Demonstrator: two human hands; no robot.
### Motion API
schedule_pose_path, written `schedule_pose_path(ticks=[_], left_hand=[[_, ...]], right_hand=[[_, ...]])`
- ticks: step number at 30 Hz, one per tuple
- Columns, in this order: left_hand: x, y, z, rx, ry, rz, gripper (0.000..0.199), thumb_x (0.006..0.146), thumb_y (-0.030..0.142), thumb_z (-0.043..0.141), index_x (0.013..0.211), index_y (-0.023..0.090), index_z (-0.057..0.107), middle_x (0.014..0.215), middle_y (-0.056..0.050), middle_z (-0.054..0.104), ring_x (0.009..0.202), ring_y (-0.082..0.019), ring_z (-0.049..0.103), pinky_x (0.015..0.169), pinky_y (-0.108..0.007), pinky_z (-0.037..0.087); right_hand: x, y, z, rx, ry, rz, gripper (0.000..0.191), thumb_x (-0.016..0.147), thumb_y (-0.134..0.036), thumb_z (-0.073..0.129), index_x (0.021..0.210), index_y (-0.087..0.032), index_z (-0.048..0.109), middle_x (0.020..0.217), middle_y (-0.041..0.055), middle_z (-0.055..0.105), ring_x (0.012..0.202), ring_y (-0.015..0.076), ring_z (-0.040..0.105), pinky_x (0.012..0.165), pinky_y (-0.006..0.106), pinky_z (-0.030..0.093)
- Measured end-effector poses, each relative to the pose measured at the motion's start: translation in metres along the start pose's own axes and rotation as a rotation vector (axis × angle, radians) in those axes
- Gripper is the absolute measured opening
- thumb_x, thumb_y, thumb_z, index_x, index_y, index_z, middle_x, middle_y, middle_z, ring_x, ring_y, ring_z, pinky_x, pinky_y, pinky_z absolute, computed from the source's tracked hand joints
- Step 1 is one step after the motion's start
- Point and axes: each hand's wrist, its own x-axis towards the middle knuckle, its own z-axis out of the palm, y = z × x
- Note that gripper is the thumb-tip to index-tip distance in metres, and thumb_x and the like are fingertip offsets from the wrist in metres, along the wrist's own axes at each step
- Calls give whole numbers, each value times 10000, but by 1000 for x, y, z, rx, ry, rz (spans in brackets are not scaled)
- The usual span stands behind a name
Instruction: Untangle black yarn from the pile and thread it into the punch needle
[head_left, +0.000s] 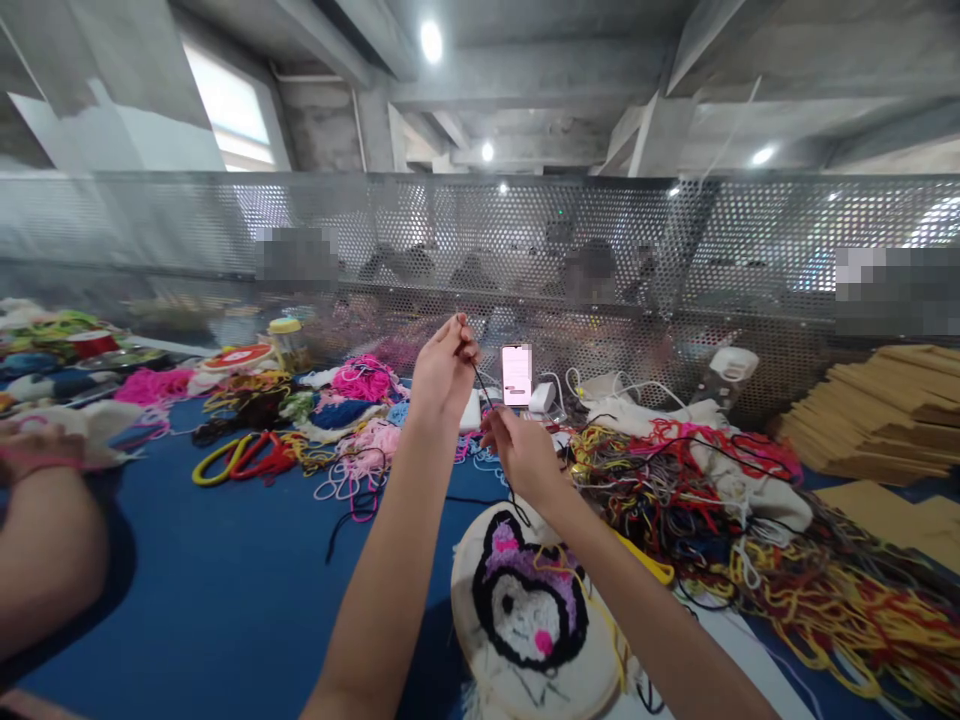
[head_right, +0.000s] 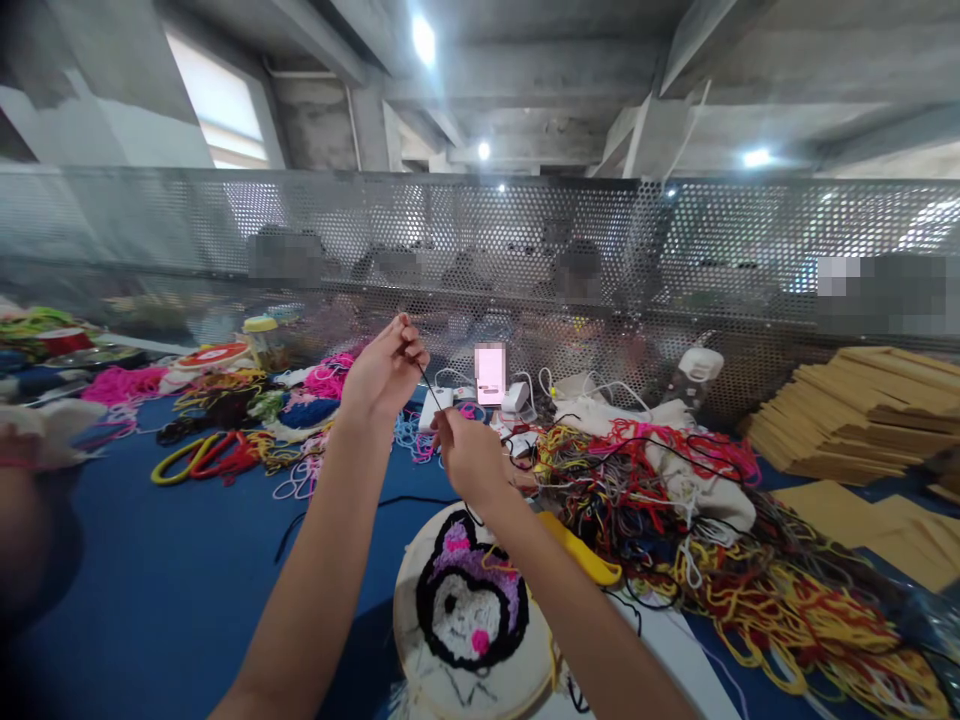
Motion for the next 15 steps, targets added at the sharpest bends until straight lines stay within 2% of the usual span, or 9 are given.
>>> schedule_pose_path(ticks=[4,8,11,15], left_hand=[[5,6,-8,-40,34,-10,254,899,109,412,707,138,576,581,14,551,491,-43,497,514,-168,402],[7,18,-14,-117,107,-16,297,920,123,376,683,143,554,615,-3,597,570,-64,560,620,-191,459],[8,31,-21,-182,188,-13,310,938,142,341,691,153,528,625,3,615,596,-68,568,643,-200,464],[9,45,-32,-223,213,-11,312,952,143,292,723,152,503,633,19,632,635,-60,571,679,-200,465]], right_hand=[[4,6,5,244,-107,36,410,920,-434,282,834,-174,586,686,50,661,562,131,603,544,237,440],[6,11,11,434,-190,78,374,898,-428,314,816,-164,565,691,48,657,548,112,599,544,229,473],[4,10,14,519,-250,111,340,885,-408,330,750,-172,535,624,33,635,517,110,585,525,225,473],[-3,2,17,563,-289,129,321,888,-370,326,673,-192,484,537,-1,578,452,92,531,467,197,431]])
